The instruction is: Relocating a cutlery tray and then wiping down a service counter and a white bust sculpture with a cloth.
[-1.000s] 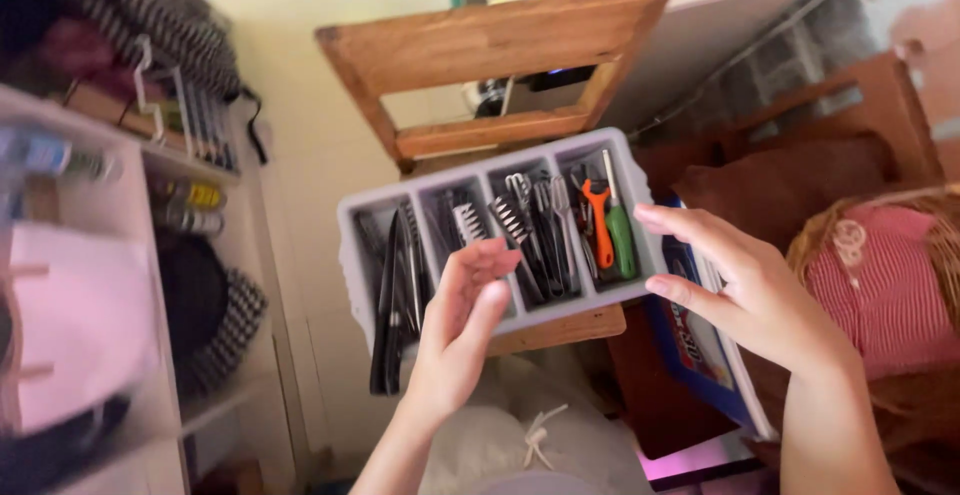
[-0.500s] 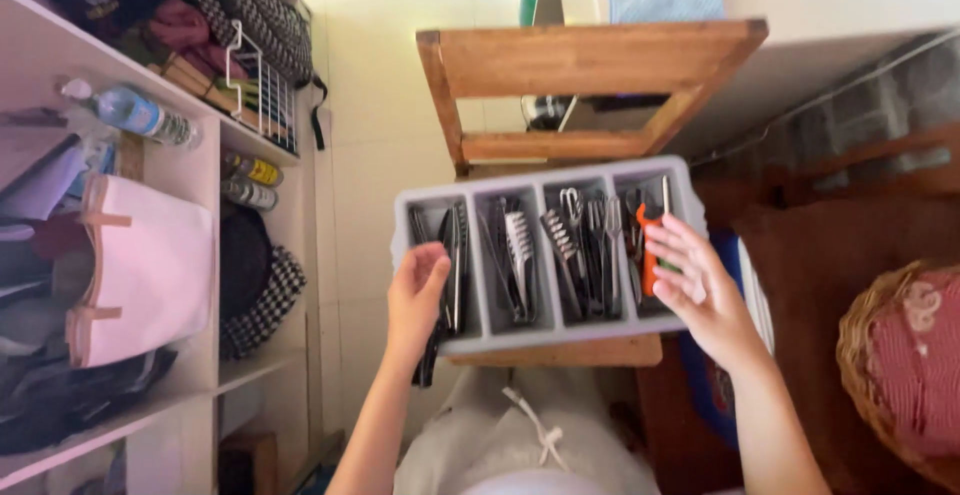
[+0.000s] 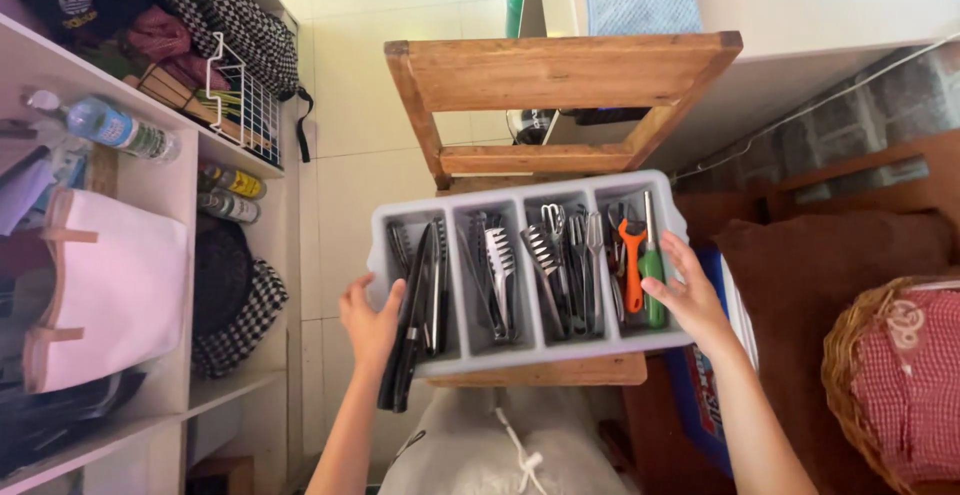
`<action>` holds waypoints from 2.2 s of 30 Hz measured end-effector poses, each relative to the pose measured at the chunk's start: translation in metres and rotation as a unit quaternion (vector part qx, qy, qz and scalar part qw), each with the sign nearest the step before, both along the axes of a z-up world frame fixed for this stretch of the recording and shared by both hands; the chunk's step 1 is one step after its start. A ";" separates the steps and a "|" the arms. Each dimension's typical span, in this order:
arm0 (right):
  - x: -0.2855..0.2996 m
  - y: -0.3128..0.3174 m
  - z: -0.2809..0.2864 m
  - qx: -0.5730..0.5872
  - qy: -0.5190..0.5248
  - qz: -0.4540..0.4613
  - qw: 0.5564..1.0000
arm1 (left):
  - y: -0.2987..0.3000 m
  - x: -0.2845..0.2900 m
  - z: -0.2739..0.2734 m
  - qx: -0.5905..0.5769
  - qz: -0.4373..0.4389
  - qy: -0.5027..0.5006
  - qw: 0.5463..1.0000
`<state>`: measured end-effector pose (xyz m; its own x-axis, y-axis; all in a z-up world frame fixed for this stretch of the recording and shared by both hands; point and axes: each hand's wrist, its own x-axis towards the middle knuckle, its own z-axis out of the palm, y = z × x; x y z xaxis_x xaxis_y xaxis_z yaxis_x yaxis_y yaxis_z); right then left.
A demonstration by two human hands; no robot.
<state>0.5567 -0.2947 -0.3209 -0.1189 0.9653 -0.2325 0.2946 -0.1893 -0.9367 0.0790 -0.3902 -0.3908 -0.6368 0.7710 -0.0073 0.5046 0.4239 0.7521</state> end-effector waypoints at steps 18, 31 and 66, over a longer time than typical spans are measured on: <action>0.044 0.045 -0.095 -0.024 -0.218 -0.165 0.962 | 0.011 -0.027 -0.122 -0.036 0.104 -0.140 0.984; 0.063 0.051 -0.088 -0.050 -0.005 -0.209 0.977 | 0.011 -0.031 -0.086 0.018 0.132 -0.307 0.942; -0.094 0.141 0.010 -0.129 -0.049 0.107 0.985 | -0.183 -0.105 0.090 0.084 0.349 -0.334 0.872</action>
<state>0.4625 -0.1539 -0.3109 -0.2773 0.8281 -0.4872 0.4395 -0.3416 -0.8307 -0.0261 -0.5735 -0.3008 -0.8484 0.2229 -0.4802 -0.4058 0.3088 0.8602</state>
